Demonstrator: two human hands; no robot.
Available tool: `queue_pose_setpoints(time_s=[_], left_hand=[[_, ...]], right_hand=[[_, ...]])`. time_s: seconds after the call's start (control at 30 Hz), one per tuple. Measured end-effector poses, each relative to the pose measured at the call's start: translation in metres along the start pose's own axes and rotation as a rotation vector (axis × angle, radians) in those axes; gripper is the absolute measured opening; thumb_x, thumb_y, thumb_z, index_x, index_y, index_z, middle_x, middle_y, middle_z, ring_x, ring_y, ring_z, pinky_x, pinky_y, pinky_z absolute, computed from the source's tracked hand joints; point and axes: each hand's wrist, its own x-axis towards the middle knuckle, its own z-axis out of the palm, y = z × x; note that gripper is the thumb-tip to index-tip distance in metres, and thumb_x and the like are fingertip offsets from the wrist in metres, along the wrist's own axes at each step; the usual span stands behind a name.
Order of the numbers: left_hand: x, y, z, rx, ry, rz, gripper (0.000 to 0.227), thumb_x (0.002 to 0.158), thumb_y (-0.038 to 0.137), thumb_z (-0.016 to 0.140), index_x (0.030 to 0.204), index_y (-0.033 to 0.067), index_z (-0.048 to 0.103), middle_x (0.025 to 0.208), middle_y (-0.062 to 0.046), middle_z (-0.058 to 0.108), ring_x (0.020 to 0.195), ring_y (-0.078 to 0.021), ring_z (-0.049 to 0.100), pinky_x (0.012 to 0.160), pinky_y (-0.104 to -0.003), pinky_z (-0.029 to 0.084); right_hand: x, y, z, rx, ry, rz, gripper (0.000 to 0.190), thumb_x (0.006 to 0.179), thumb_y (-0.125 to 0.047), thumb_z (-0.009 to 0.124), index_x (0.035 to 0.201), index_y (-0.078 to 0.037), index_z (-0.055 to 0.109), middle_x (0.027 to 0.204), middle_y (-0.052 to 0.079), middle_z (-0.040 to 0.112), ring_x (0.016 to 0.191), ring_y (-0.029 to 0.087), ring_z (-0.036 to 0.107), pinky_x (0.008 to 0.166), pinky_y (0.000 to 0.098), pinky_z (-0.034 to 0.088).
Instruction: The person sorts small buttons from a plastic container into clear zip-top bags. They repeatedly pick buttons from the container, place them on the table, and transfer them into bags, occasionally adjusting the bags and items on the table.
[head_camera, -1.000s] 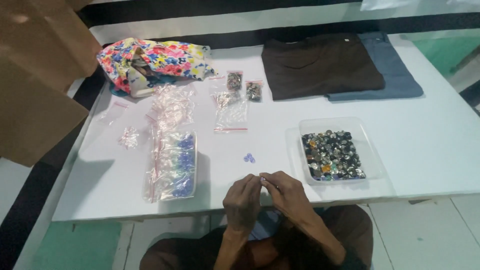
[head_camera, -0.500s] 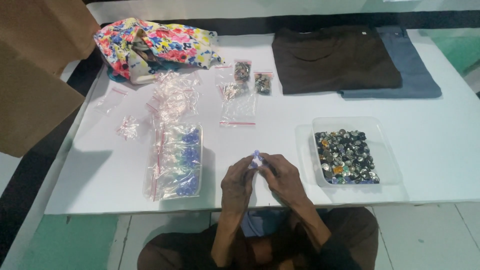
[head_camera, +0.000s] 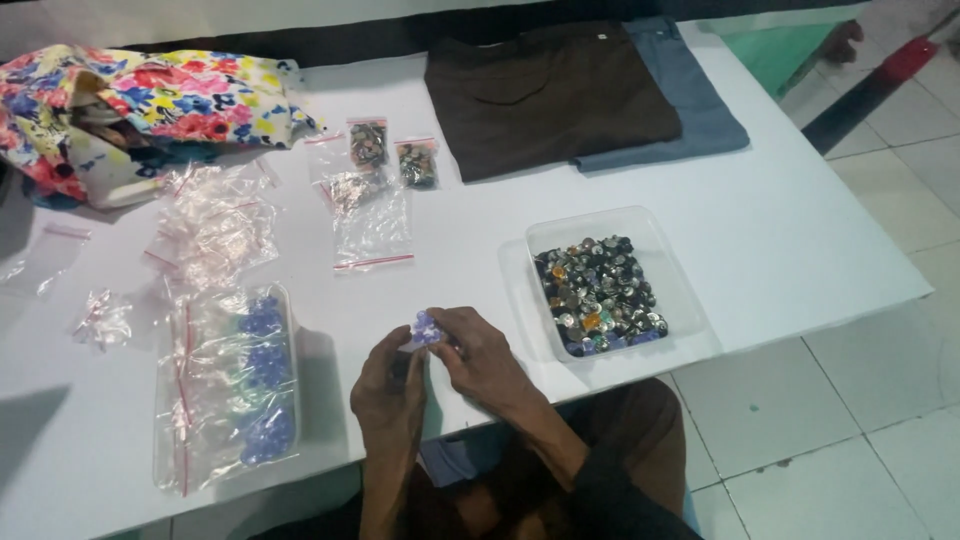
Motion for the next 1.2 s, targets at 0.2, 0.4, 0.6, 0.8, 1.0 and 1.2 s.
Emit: queue_pose_setpoints(time_s=[0.2, 0.4, 0.6, 0.8, 1.0, 1.2], left_hand=[[-0.004, 0.019, -0.008, -0.152, -0.018, -0.073, 0.035, 0.093, 0.016, 0.069, 0.127, 0.0081, 0.066, 0.111, -0.008, 0.076, 0.089, -0.0181, 0.074, 0.079, -0.028, 0.062], [-0.007, 0.024, -0.009, 0.049, 0.043, 0.144, 0.028, 0.095, 0.011, 0.068, 0.121, 0.0047, 0.064, 0.104, -0.013, 0.073, 0.081, -0.0213, 0.072, 0.070, -0.032, 0.064], [-0.020, 0.048, 0.003, 0.000, 0.192, 0.292, 0.023, 0.092, 0.001, 0.073, 0.115, -0.0001, 0.069, 0.116, -0.018, 0.073, 0.104, -0.0272, 0.071, 0.083, -0.034, 0.064], [-0.005, 0.115, 0.052, 0.000, -0.074, 0.565, 0.011, 0.095, 0.006, 0.067, 0.103, 0.0089, 0.074, 0.100, -0.009, 0.076, 0.092, -0.0317, 0.075, 0.076, -0.035, 0.062], [0.035, 0.138, 0.108, 0.221, -0.456, 0.468, 0.033, 0.097, 0.002, 0.060, 0.125, 0.0155, 0.068, 0.109, -0.013, 0.073, 0.095, -0.0351, 0.073, 0.081, -0.042, 0.057], [0.047, 0.149, 0.125, 0.467, -0.575, 0.397, 0.045, 0.088, 0.003, 0.070, 0.131, 0.0160, 0.063, 0.112, -0.013, 0.073, 0.099, -0.0322, 0.073, 0.087, -0.041, 0.056]], right_hand=[[-0.007, -0.019, -0.009, -0.015, 0.044, -0.054, 0.047, 0.096, -0.010, 0.059, 0.140, 0.002, 0.050, 0.128, 0.023, 0.054, 0.108, 0.035, 0.063, 0.092, 0.0403, 0.055], [-0.020, -0.051, -0.036, -0.339, 0.315, -0.395, 0.028, 0.102, -0.001, 0.060, 0.128, 0.012, 0.059, 0.109, 0.027, 0.063, 0.097, 0.034, 0.067, 0.077, 0.0346, 0.064], [-0.048, 0.015, -0.145, -0.521, 0.260, -0.145, 0.037, 0.088, 0.003, 0.071, 0.120, -0.016, 0.067, 0.113, 0.011, 0.068, 0.056, 0.010, 0.053, 0.040, 0.0189, 0.049], [0.001, 0.058, -0.201, -0.736, -0.311, 0.338, 0.033, 0.087, -0.006, 0.065, 0.116, -0.016, 0.077, 0.112, 0.010, 0.074, 0.099, 0.040, 0.072, 0.084, 0.0505, 0.060], [0.020, 0.075, -0.189, -0.826, -0.382, 0.256, 0.020, 0.094, -0.015, 0.060, 0.110, -0.017, 0.073, 0.097, 0.004, 0.072, 0.087, 0.028, 0.074, 0.077, 0.0413, 0.061], [0.023, 0.091, -0.189, -0.883, -0.333, 0.209, 0.013, 0.095, -0.017, 0.063, 0.102, -0.009, 0.070, 0.084, 0.006, 0.070, 0.080, 0.028, 0.075, 0.071, 0.0408, 0.060]])
